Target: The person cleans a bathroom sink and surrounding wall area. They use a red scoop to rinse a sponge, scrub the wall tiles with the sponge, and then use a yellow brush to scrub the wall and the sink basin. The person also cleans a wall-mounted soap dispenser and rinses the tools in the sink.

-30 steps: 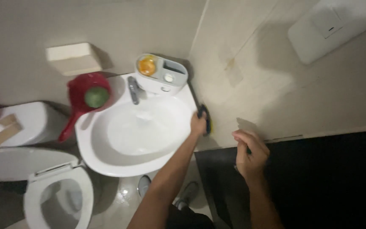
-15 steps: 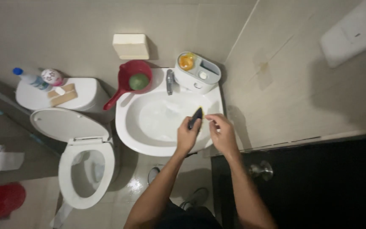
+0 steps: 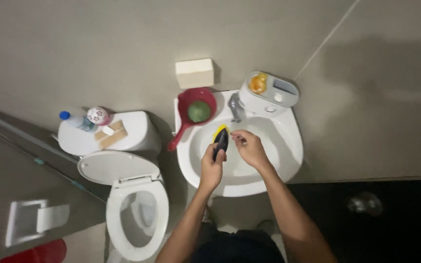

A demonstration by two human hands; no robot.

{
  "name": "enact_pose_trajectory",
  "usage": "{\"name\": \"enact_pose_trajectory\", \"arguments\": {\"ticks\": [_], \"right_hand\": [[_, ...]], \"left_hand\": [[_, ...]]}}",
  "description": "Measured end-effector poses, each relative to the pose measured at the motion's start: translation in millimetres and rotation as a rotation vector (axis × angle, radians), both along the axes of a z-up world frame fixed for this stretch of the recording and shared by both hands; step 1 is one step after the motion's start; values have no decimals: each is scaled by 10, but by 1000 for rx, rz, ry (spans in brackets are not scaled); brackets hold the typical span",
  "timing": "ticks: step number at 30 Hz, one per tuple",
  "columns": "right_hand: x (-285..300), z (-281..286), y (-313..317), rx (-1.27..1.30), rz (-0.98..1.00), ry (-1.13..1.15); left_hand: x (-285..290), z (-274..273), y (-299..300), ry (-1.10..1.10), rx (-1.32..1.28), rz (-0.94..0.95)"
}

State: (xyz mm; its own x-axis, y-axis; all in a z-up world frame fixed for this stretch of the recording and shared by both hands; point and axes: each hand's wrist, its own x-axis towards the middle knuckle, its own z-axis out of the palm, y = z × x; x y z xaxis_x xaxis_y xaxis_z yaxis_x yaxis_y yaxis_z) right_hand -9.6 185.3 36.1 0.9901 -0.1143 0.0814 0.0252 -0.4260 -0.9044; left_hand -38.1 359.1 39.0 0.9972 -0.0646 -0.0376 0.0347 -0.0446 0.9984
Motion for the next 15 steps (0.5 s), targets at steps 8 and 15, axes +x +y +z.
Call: {"name": "enact_pose_trajectory", "arguments": {"ticks": [8, 15], "right_hand": [[565, 579, 857, -115, 54, -93], [839, 453, 1105, -74, 0, -134]], "left_hand": [[448, 7, 640, 75, -351, -3], [477, 185, 729, -57, -248, 86]]}}
